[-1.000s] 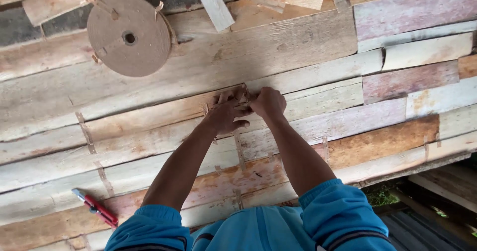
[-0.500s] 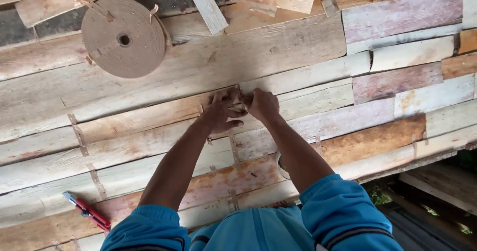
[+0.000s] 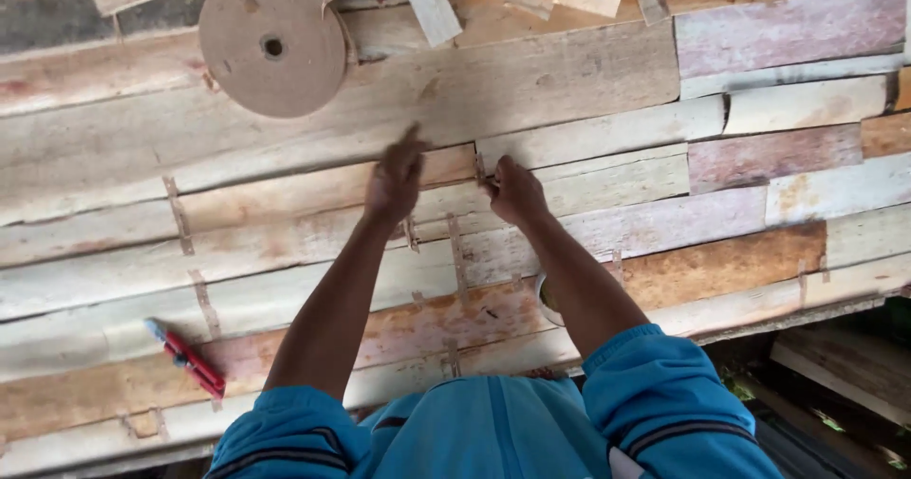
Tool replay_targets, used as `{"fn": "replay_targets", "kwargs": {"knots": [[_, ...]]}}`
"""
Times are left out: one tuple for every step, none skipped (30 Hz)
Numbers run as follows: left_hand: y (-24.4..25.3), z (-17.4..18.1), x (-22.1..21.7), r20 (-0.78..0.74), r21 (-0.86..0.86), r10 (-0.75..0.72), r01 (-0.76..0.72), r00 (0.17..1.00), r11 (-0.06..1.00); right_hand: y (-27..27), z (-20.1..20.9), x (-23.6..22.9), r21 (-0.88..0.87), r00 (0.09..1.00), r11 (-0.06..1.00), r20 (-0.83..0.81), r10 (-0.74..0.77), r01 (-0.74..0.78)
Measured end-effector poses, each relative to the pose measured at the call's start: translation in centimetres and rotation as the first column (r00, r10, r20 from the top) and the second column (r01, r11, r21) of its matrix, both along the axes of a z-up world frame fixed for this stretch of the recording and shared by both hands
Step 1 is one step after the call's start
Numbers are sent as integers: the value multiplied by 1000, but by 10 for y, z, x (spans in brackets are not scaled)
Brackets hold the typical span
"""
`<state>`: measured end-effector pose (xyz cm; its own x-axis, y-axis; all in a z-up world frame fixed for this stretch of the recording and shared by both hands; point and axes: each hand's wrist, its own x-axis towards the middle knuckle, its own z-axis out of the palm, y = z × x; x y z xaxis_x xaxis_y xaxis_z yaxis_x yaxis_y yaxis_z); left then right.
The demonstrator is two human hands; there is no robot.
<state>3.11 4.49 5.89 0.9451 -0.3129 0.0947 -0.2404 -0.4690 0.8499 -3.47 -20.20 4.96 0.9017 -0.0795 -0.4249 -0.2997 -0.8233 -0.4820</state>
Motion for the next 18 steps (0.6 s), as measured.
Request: {"fn": "replay_targets", "kwargs": {"knots": [[15,-6,-8,2,3,8,-8,1000,1000,-1,1,-3,3,1000,1000,2,8,-8],[31,-11,-17,181,104,24,-44,983,994,-2,2,-7,33,1000,999,-2,6,-6],[46,-17,-22,360,194,27,-103,933,976,-5,4,-5,61,1000,998,0,9,-9],[48,-19,-33,367,194,39,-117,929,974,-5,3,-5,63,1000,998,7,22,-23],[51,-21,-45,364,346,-53,-82,930,935,-5,1,-6,52,1000,999,14,13,-13],[54,-25,-56,346,489,-143,-49,928,871,-4,0,-7,40,1000,999,21,3,-4],[53,-33,-65,348,489,-135,-57,928,871,-4,-6,-8,40,1000,999,23,11,-12],[52,-42,-74,319,536,-143,-54,937,843,-4,-12,-7,24,1000,1000,26,7,-8],[48,-52,-82,288,580,-149,-48,946,814,-6,-17,-7,6,1000,1000,29,3,-3],[46,-59,-82,289,577,-141,-54,947,815,-5,-14,-6,2,1000,1000,30,10,-11],[42,-67,-84,288,598,-120,-81,950,798,-4,-11,-7,12,999,1000,33,6,-6],[39,-75,-85,288,618,-99,-106,952,779,-3,-8,-8,22,999,1000,35,1,-2],[37,-74,-86,289,616,-91,-112,953,780,-3,-9,-8,19,999,1000,36,9,-9],[36,-72,-87,309,626,-87,-134,947,768,-3,-10,-8,12,999,1000,34,14,-14],[34,-70,-86,332,634,-88,-153,939,758,-3,-11,-8,5,999,1000,34,14,-15],[33,-71,-81,335,631,-84,-157,938,759,-4,-10,-5,2,999,1000,38,17,-17],[33,-71,-81,304,641,-83,-139,949,755,-3,-9,-5,6,999,1000,29,22,-22],[34,-70,-84,273,649,-82,-121,959,751,-2,-8,-6,11,999,1000,20,26,-27]]}}
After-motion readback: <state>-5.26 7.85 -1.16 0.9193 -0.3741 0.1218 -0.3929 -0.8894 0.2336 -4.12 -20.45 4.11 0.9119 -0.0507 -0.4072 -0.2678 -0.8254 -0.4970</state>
